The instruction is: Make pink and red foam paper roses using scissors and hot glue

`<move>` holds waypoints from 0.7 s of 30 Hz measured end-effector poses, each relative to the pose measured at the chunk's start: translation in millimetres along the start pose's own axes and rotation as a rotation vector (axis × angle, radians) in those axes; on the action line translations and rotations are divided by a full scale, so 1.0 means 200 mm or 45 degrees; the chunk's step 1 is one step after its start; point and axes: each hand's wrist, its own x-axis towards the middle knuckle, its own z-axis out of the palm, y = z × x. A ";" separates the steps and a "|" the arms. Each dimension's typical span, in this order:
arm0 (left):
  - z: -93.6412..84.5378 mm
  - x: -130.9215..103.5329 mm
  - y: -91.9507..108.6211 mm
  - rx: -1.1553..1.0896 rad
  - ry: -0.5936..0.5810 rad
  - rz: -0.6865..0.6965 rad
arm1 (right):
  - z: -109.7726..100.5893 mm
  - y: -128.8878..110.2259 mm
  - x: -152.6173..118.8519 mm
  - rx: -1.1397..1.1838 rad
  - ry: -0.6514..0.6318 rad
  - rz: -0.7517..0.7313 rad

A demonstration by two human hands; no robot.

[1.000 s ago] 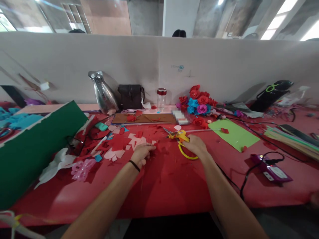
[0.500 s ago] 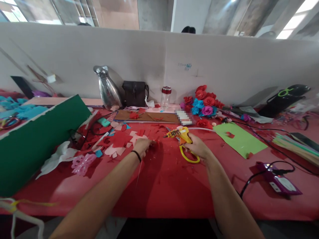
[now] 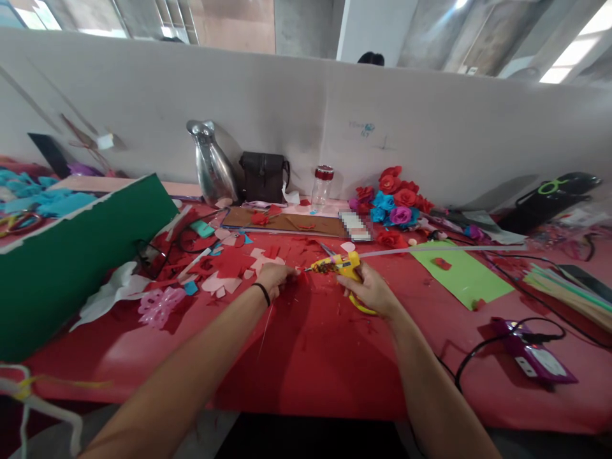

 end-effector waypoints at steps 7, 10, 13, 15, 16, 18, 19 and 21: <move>0.01 -0.03 0.02 0.014 0.020 -0.025 | 0.00 0.07 0.01 -0.220 -0.026 -0.230; 0.01 -0.02 0.02 0.017 0.034 -0.022 | 0.01 0.04 -0.01 -0.546 -0.005 -0.179; 0.01 -0.02 0.02 0.024 0.048 -0.019 | 0.02 0.01 -0.02 -0.798 0.003 -0.130; 0.01 -0.02 0.02 0.035 0.052 -0.014 | 0.02 0.00 -0.02 -0.903 0.001 -0.103; 0.01 -0.03 0.02 0.040 0.053 -0.011 | 0.02 0.00 -0.02 -0.943 0.000 -0.091; 0.01 -0.03 0.02 0.051 0.052 -0.009 | 0.02 0.01 -0.02 -0.989 -0.005 -0.078; 0.01 -0.03 0.02 0.055 0.052 -0.010 | 0.03 0.01 -0.01 -0.997 -0.008 -0.077; 0.01 -0.03 0.02 0.063 0.053 -0.013 | 0.03 0.01 -0.02 -0.997 -0.008 -0.080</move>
